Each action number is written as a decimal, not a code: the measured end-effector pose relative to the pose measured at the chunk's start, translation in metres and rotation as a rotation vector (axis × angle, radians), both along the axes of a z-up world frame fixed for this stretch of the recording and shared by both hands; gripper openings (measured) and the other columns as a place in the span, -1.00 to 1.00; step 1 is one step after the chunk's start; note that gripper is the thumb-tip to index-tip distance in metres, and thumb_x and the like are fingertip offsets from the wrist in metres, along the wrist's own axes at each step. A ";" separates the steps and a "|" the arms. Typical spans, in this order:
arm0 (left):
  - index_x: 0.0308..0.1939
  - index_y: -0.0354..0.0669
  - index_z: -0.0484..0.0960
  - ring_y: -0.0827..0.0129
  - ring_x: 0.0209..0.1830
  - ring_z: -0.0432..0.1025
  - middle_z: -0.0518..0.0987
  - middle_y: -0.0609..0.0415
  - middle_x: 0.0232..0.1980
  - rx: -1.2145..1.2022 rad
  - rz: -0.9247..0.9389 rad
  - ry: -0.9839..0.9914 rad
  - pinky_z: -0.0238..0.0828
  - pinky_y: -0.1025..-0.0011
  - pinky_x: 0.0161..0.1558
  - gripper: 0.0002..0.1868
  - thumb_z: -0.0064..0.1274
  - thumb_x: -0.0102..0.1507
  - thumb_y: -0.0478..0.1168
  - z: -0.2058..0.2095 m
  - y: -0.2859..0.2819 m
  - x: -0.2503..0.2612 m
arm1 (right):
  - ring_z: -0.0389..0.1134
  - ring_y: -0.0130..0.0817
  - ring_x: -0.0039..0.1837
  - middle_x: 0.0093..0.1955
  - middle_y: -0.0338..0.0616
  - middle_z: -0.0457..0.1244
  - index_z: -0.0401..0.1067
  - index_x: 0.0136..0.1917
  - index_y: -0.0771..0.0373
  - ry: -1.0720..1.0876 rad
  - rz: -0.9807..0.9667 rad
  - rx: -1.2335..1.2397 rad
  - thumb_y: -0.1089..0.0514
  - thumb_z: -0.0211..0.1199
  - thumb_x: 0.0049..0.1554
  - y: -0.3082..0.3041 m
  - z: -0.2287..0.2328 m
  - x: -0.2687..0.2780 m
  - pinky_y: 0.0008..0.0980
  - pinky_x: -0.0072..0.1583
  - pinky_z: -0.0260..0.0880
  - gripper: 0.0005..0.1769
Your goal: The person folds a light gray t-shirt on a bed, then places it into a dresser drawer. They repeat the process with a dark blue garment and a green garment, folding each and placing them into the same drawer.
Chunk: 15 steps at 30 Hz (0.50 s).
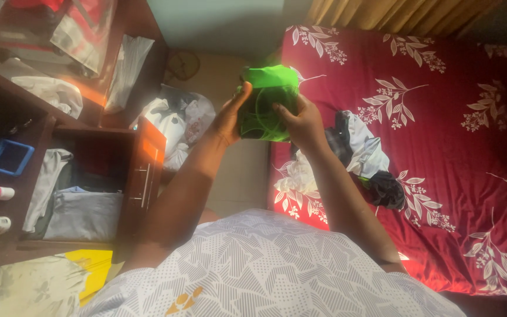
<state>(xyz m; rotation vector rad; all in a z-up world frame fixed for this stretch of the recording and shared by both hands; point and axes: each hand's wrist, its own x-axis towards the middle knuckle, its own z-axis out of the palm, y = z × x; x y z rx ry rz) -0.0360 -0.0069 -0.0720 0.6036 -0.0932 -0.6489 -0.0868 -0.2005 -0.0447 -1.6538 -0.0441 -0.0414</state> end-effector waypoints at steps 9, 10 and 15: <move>0.27 -0.29 0.44 0.16 0.01 0.58 0.58 -0.11 0.09 0.121 0.105 -0.068 0.61 0.15 0.05 -0.42 0.28 0.22 -0.24 0.005 0.015 -0.001 | 0.32 -0.27 0.30 0.25 -0.04 0.28 0.31 0.34 0.30 -0.096 -0.104 0.017 -0.21 0.21 0.26 -0.021 -0.007 0.021 -0.28 0.28 0.35 -0.39; 0.28 -0.26 0.44 0.18 0.03 0.57 0.57 -0.08 0.10 0.126 0.079 -0.094 0.60 0.15 0.05 -0.42 0.28 0.24 -0.19 0.006 0.019 -0.002 | 0.29 -0.26 0.33 0.28 -0.03 0.26 0.28 0.38 0.29 -0.070 -0.063 0.134 -0.25 0.15 0.29 -0.024 -0.008 0.025 -0.28 0.31 0.34 -0.35; 0.35 -0.14 0.43 0.27 0.15 0.51 0.57 -0.01 0.18 0.000 -0.046 -0.061 0.52 0.18 0.16 -0.28 0.08 0.29 0.26 0.009 0.030 -0.009 | 0.31 -0.16 0.39 0.36 0.03 0.28 0.26 0.43 0.32 0.271 0.275 0.607 -0.45 -0.17 0.27 -0.025 -0.015 0.044 -0.17 0.38 0.34 -0.14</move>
